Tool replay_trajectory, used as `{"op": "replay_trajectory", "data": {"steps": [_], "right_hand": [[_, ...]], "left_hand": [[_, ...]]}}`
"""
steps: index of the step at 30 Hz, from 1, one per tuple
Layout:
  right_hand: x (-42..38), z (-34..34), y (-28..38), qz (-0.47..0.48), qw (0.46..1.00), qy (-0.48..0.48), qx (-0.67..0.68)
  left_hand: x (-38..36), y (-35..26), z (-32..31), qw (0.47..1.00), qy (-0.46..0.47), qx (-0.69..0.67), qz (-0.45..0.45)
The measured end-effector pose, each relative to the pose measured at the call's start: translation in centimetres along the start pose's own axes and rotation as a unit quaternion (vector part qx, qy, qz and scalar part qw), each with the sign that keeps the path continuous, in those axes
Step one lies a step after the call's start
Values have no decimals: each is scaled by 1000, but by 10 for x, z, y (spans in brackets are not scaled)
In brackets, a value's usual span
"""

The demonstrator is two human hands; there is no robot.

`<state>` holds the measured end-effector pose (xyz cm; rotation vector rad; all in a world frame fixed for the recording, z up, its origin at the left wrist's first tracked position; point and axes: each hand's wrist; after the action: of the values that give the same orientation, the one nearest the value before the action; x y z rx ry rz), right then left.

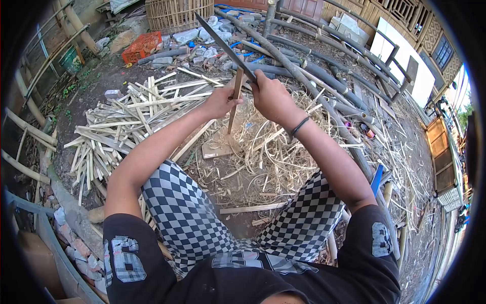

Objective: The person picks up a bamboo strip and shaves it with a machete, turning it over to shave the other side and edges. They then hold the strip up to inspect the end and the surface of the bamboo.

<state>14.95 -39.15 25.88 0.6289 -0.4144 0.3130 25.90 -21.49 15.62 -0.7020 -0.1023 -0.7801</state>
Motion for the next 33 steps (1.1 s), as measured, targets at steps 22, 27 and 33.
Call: {"op": "replay_trajectory", "data": {"steps": [22, 27, 33], "right_hand": [[11, -19, 11, -44, 998, 13, -44], [28, -18, -4, -45, 989, 111, 91], [31, -20, -5, -46, 997, 54, -25]], "left_hand": [[2, 7, 10, 994, -26, 89, 63], [1, 16, 15, 997, -7, 61, 49], [7, 25, 5, 995, -59, 70, 39]]}}
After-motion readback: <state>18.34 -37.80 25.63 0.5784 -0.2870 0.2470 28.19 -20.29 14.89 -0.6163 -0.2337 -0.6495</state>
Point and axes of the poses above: each hand's wrist, its own x-axis towards the middle knuckle, its own z-axis out of the back of the hand, y = z × x, and after that the axes turned 12 degrees about x, right-handed
